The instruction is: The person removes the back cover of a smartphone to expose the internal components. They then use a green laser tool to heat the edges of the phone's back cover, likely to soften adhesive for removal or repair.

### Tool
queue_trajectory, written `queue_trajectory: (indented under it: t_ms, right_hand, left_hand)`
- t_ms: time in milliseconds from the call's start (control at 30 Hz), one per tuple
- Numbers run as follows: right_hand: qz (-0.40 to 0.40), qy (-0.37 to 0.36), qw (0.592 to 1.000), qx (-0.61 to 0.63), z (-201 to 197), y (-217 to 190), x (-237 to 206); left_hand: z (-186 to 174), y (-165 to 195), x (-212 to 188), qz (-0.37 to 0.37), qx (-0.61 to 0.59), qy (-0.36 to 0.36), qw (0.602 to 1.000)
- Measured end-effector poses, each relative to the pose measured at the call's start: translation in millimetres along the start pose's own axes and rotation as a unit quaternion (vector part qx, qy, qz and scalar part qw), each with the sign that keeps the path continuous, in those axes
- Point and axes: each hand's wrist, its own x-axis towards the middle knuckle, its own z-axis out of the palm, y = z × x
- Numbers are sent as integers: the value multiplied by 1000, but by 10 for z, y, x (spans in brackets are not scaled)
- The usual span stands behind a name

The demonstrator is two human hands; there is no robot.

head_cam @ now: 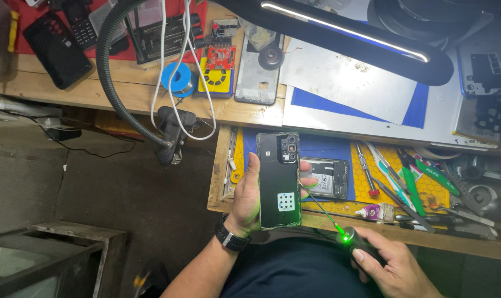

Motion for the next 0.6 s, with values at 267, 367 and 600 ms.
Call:
queue_trajectory:
  t_ms: [267,367,600]
  right_hand:
    - [-14,6,1000,-1,5,-56,16]
    - [-5,15,1000,-6,7,-77,20]
    - [-10,21,999,-23,7,-107,30]
  left_hand:
    - [-3,16,7,0,6,-10,1000]
    - [-8,17,3,-11,-1,-8,1000]
    - [-2,33,9,-29,4,-4,1000]
